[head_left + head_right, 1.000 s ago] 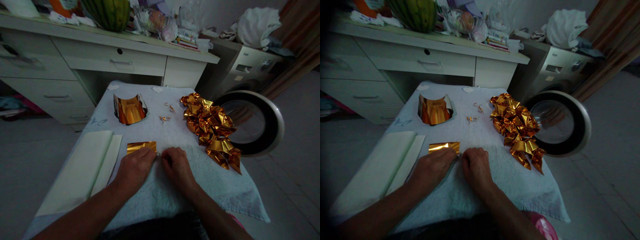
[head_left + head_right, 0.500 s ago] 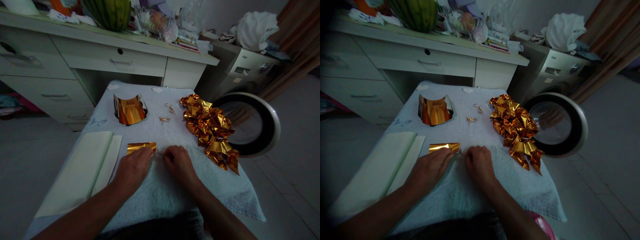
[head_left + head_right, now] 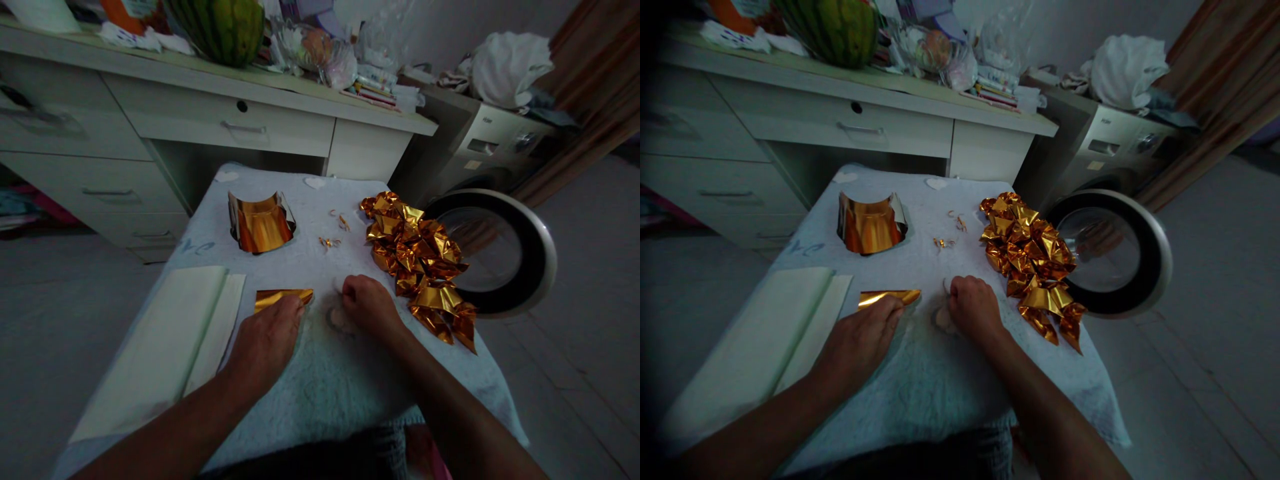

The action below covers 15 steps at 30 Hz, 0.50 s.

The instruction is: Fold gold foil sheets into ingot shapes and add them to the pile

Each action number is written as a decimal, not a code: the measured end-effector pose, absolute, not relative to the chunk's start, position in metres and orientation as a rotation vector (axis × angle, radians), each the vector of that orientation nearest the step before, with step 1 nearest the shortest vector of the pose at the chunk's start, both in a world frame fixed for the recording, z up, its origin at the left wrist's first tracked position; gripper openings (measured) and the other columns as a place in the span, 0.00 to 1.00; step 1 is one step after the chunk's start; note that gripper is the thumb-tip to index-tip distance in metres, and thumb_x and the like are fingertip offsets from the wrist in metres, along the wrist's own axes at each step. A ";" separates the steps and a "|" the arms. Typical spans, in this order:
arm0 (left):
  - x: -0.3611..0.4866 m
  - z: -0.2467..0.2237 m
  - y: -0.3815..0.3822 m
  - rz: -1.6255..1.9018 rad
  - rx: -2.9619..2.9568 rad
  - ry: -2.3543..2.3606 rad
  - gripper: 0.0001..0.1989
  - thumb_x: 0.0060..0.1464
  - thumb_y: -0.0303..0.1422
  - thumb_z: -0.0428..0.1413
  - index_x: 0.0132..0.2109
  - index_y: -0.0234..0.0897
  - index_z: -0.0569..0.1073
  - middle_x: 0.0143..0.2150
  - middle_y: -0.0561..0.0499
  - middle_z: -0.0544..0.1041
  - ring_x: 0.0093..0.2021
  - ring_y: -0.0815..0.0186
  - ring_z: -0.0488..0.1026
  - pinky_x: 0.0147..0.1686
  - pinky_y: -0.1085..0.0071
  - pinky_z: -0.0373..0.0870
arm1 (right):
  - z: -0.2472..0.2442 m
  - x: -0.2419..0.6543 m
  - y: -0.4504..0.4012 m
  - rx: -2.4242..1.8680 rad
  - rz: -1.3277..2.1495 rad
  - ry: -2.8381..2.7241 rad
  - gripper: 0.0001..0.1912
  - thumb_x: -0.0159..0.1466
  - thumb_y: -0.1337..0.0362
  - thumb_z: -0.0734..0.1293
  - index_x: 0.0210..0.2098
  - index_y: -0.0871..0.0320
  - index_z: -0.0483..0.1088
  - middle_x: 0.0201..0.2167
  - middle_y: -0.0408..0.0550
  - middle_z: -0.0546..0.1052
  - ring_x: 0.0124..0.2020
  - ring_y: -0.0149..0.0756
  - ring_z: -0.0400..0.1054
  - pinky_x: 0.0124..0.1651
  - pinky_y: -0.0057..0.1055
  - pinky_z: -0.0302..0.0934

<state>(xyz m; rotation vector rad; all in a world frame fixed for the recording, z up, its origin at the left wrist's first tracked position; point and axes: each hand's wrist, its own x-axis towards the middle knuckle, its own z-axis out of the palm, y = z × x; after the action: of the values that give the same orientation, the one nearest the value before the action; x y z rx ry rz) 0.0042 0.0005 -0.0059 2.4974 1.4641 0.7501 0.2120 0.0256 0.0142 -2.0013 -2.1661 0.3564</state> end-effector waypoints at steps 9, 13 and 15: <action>0.006 -0.008 0.001 0.796 2.669 1.396 0.10 0.64 0.30 0.45 0.34 0.38 0.66 0.29 0.51 0.74 0.29 0.64 0.74 0.29 0.69 0.69 | 0.029 0.211 0.065 -1.923 0.475 -2.037 0.07 0.57 0.73 0.63 0.25 0.58 0.68 0.22 0.42 0.70 0.24 0.30 0.61 0.29 0.27 0.48; 0.008 -0.011 0.000 0.799 2.768 1.368 0.11 0.64 0.30 0.46 0.33 0.37 0.68 0.29 0.50 0.73 0.30 0.62 0.73 0.31 0.67 0.70 | 0.028 0.208 0.093 -1.768 0.658 -1.706 0.08 0.61 0.69 0.63 0.41 0.61 0.70 0.29 0.45 0.75 0.28 0.30 0.67 0.32 0.26 0.56; 0.008 -0.011 0.000 0.810 2.772 1.360 0.11 0.64 0.30 0.47 0.33 0.37 0.69 0.29 0.50 0.73 0.29 0.62 0.72 0.31 0.66 0.70 | 0.024 0.206 0.097 -1.680 0.668 -1.519 0.20 0.61 0.66 0.65 0.53 0.61 0.64 0.40 0.50 0.76 0.32 0.30 0.69 0.35 0.27 0.61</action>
<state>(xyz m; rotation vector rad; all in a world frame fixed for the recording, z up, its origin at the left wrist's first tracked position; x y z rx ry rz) 0.0082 -0.0003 -0.0111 2.7716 1.3599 0.8095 0.2058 0.0972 0.0243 -1.6804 -1.5191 0.6679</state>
